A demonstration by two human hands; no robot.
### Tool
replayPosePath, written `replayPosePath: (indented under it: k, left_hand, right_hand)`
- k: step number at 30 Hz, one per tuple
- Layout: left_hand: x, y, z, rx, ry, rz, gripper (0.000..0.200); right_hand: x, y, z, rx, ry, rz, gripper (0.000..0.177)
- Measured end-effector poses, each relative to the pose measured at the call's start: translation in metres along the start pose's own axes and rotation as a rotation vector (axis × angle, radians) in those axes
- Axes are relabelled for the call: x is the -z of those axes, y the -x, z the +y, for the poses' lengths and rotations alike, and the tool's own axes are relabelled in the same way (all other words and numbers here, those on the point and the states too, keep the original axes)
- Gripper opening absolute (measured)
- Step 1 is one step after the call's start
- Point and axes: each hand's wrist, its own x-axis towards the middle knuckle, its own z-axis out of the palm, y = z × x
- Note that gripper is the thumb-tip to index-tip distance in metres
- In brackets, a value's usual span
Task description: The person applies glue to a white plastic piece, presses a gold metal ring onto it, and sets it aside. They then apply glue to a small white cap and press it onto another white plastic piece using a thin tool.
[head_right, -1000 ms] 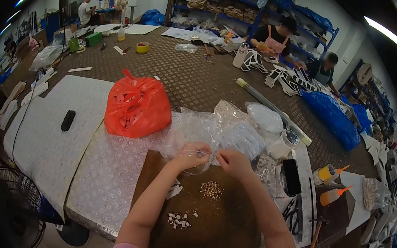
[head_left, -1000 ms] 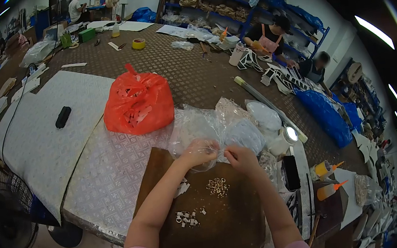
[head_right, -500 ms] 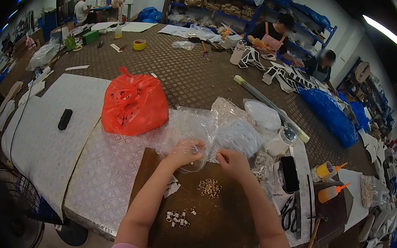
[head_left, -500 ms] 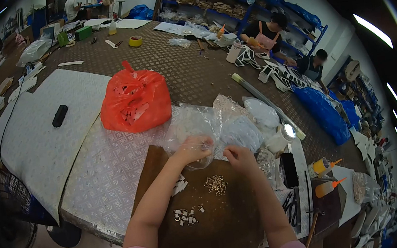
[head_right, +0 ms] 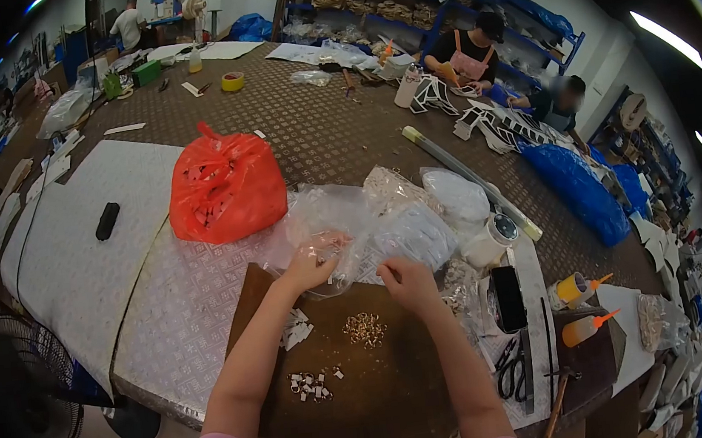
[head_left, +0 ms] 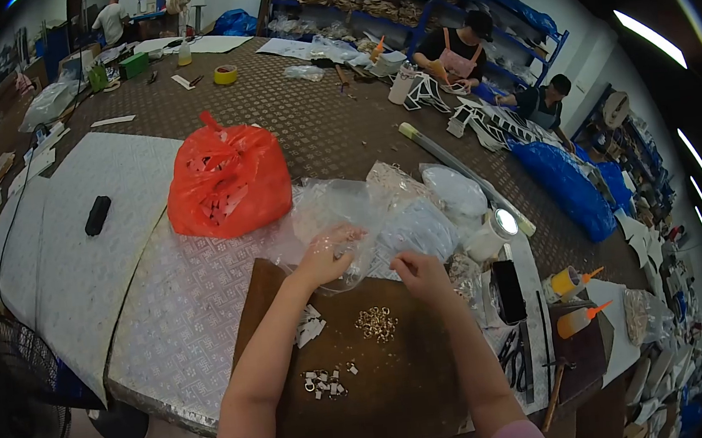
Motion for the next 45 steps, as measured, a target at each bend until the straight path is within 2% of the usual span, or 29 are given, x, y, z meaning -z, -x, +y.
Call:
replayPosePath:
  k: [5, 8, 13, 20, 23, 25, 27, 28, 30, 33, 34, 39, 42, 45]
  left_hand:
    - [-0.013, -0.003, 0.019, -0.189, -0.169, -0.062, 0.033]
    - [-0.010, -0.001, 0.020, 0.013, -0.273, -0.269, 0.033]
    - [-0.013, 0.000, 0.021, -0.060, -0.307, -0.191, 0.016]
    - [-0.018, 0.001, 0.004, -0.223, -0.251, -0.123, 0.010]
    - [-0.017, 0.003, 0.008, -0.189, -0.263, -0.115, 0.009]
    - [-0.003, 0.003, 0.002, -0.163, -0.337, 0.001, 0.009]
    - [0.004, 0.006, -0.011, -0.094, -0.350, 0.174, 0.011]
    - [0.004, 0.006, -0.016, -0.067, -0.280, 0.178, 0.010]
    - [-0.001, 0.003, -0.024, -0.020, -0.135, 0.164, 0.011]
    - [-0.006, 0.001, -0.030, -0.015, -0.256, 0.057, 0.015]
    - [-0.007, 0.001, -0.025, 0.054, -0.207, 0.025, 0.016]
    - [-0.014, 0.005, -0.009, 0.505, -0.109, -0.131, 0.024]
    - [-0.007, 0.018, 0.000, 0.578, -0.361, -0.310, 0.031]
    - [0.001, 0.039, 0.067, 0.489, -0.255, -0.316, 0.029]
  right_hand:
    - [-0.002, -0.006, -0.012, -0.003, 0.046, -0.071, 0.016]
    - [0.000, -0.009, -0.024, -0.002, 0.064, -0.086, 0.016]
    - [-0.007, -0.009, -0.019, 0.121, 0.077, -0.022, 0.017]
    - [0.006, 0.005, -0.014, -0.050, 0.054, -0.100, 0.019]
    - [0.012, 0.013, -0.016, -0.059, 0.080, -0.034, 0.020]
    - [0.020, 0.023, -0.012, -0.095, 0.103, 0.043, 0.022]
    - [0.031, 0.034, 0.001, -0.242, -0.150, 0.008, 0.026]
    - [0.036, 0.040, 0.008, -0.318, -0.278, 0.003, 0.028]
    - [0.037, 0.052, 0.012, -0.319, -0.574, 0.009, 0.025]
    - [0.048, 0.070, -0.003, -0.346, -0.922, 0.018, 0.022]
    - [0.051, 0.076, -0.009, -0.356, -1.027, 0.012, 0.021]
    - [0.060, 0.100, -0.020, -0.166, -0.956, 0.059, 0.020]
    - [0.064, 0.111, -0.032, -0.077, -0.882, 0.080, 0.019]
    - [0.064, 0.120, -0.037, 0.024, -0.801, 0.120, 0.021]
